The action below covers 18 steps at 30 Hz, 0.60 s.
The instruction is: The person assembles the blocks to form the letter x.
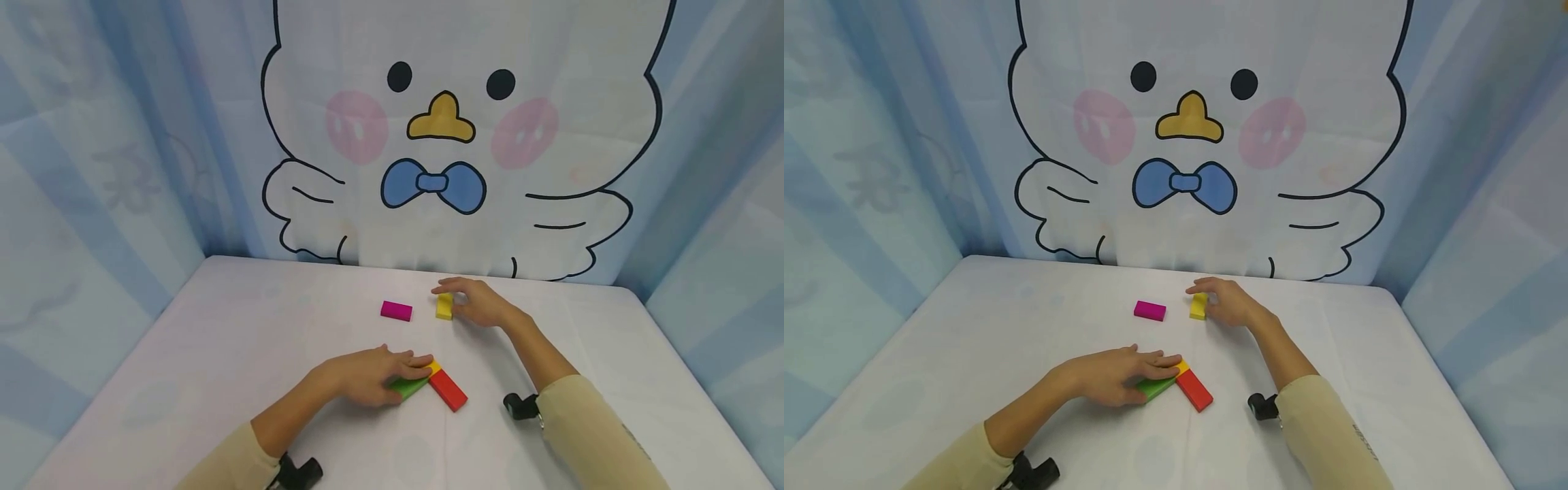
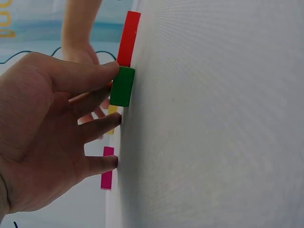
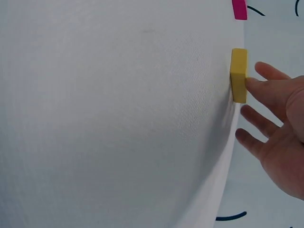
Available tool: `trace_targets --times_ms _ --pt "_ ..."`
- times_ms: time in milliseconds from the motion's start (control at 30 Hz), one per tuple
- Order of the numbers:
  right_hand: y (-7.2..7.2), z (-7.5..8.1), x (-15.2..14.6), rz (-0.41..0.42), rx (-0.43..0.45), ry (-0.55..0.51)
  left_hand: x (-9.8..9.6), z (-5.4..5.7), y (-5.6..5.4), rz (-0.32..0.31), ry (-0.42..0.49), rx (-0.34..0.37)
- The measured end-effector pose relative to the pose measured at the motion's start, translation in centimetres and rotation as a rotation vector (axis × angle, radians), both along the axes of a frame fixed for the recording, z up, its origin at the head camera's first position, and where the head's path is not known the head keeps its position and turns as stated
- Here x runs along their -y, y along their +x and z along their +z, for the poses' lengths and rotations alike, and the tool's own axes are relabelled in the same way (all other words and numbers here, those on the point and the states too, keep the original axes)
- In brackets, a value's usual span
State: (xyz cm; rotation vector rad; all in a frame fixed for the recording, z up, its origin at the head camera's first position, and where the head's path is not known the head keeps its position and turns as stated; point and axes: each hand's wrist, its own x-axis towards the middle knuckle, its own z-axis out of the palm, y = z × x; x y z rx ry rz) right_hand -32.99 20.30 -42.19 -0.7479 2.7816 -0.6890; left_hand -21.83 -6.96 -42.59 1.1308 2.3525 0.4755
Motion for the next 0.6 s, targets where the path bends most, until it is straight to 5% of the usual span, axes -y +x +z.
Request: trace_targets --times_ms 600 --pt "-0.28 -0.1 0.03 0.031 0.04 -0.006 0.01 -0.02 0.04 -0.006 0.008 -0.005"
